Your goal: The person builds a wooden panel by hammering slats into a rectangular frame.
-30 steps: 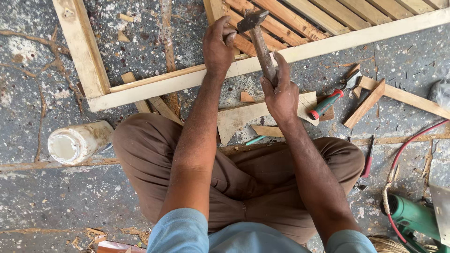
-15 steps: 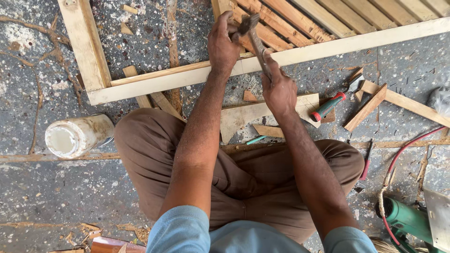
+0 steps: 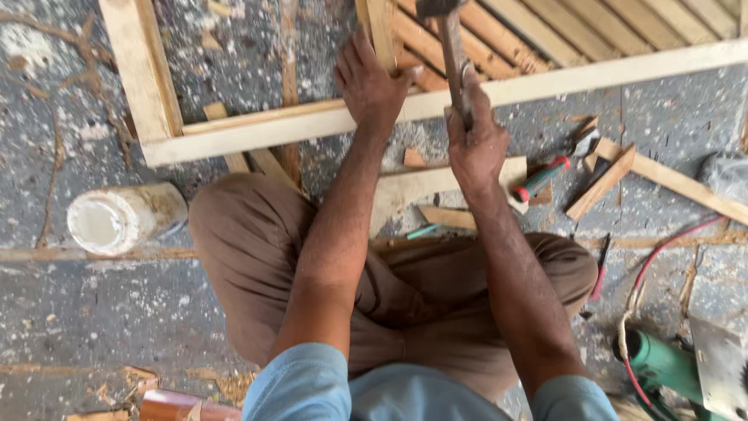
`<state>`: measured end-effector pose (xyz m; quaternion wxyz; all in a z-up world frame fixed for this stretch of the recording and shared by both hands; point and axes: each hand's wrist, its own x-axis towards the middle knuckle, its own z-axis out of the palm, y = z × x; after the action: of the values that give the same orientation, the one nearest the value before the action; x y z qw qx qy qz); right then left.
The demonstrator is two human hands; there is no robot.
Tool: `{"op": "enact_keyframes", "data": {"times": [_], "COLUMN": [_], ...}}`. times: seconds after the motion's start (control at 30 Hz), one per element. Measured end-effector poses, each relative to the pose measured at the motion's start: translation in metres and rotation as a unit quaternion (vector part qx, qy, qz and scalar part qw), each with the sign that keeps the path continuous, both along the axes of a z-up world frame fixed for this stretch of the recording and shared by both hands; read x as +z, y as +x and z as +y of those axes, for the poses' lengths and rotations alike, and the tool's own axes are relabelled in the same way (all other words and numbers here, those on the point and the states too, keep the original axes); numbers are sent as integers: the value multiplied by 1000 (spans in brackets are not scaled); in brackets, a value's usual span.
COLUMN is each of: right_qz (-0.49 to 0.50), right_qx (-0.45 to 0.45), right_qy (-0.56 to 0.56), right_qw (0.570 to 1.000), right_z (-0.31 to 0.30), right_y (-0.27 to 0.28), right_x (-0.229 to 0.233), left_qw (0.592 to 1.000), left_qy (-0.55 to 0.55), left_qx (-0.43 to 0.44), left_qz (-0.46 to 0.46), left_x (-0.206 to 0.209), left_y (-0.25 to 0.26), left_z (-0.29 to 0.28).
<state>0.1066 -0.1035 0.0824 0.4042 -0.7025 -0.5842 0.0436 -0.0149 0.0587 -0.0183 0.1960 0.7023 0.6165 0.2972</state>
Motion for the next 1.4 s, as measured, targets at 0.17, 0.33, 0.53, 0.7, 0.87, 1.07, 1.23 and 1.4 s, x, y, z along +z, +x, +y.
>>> {"op": "enact_keyframes", "data": {"times": [0.17,0.33,0.53,0.7,0.87,1.07,1.23,1.4], "right_qz": [-22,-48,-67,-29,-90,-68,-27,-135], "right_qx": [-26,16,15,-13,8,-21,-11,22], "right_qy": [-218,-23,-168,-9,-165,-210,-111,-57], "right_qw": [975,998,983,999,982,975,993,989], "right_z": [26,18,26,12,28,19,27,16], "right_y": [-3,-7,-11,-14,0,-9,-1,-1], "right_x": [3,14,13,9,3,-6,6,-9], "left_qw": [978,972,966,972,971,974,967,973], "left_qy": [-199,-226,-241,-226,-226,-217,-248,-226], "left_qx": [8,-13,-10,-7,-5,-6,-13,-11], "left_qz": [70,65,93,68,76,57,58,54], "left_x": [31,30,35,30,36,34,40,29], "left_y": [-2,-3,-2,-1,0,-2,-3,-3], "left_z": [-2,1,4,5,3,5,3,0]}}
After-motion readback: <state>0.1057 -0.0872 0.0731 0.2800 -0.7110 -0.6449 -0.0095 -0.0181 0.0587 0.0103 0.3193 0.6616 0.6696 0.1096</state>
